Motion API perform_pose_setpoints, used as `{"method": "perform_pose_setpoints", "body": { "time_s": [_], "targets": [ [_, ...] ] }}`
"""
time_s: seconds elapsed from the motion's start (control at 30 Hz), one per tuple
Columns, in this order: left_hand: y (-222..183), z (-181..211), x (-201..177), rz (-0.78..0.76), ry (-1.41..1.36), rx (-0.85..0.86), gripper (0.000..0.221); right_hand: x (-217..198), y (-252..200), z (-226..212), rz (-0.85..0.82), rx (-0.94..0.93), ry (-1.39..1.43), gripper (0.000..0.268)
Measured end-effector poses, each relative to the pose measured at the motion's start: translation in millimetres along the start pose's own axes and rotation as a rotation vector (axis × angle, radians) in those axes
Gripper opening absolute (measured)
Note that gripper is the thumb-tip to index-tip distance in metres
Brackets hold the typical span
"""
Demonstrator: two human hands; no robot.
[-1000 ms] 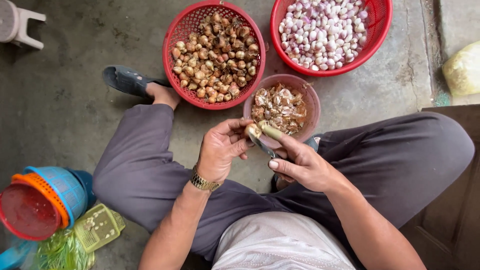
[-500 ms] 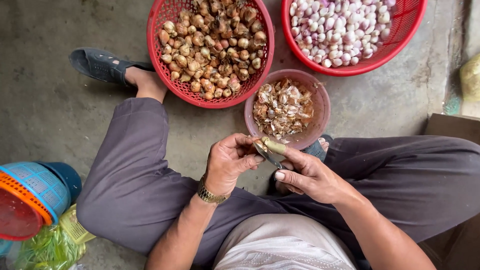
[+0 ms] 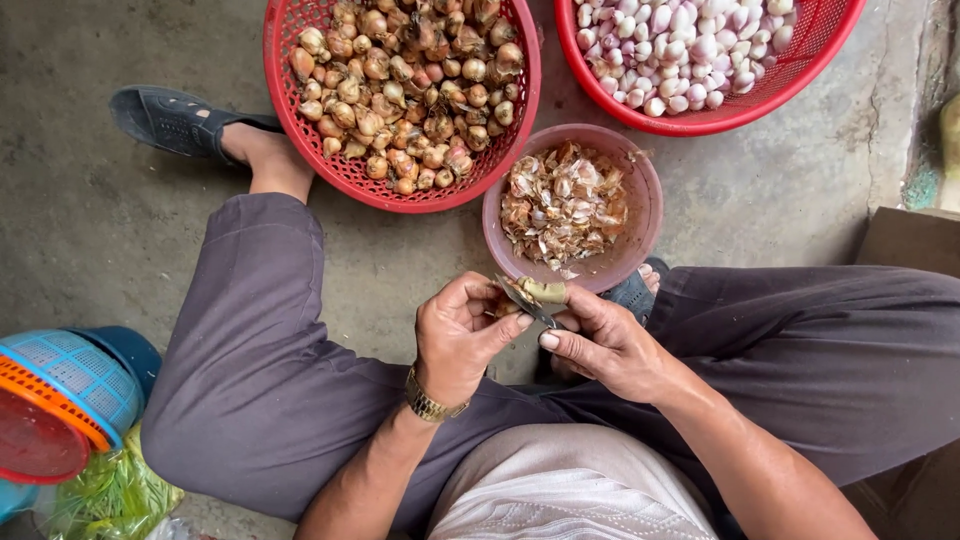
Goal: Manually peeling shallots with a knife while sitting on the floor and sorting them into baskets.
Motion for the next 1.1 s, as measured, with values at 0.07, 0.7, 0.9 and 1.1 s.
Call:
{"method": "perform_pose_setpoints", "body": {
  "time_s": [0.07, 0.7, 0.9, 1.1],
  "targets": [
    [0, 6, 1, 0.011, 0.072, 0.060, 0.030, -2, 0, 4, -0.002, -0.008, 0.011, 0.040],
    [5, -34, 2, -0.104, -0.318, -0.194, 0.032, -13, -3, 22, 0.037, 0.028, 0.444, 0.034],
    [14, -6, 9, -0.105, -0.120, -0.109, 0.034, -18, 4, 25, 0.136, 0.006, 0.378, 0.037],
    [10, -38, -2, -0.071, -0.082, -0.264, 0.038, -12, 5, 31, 0.171, 0.028, 0.176, 0.042]
  ]
}}
Point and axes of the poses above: each hand's wrist, its own y-axis towards the middle knuckle, its own x-axis out of the palm, z = x × y, the point moved 5 cm from there along y, towards the middle knuckle, and after that the axes turned 1 degree about z, right-handed, at the moved point
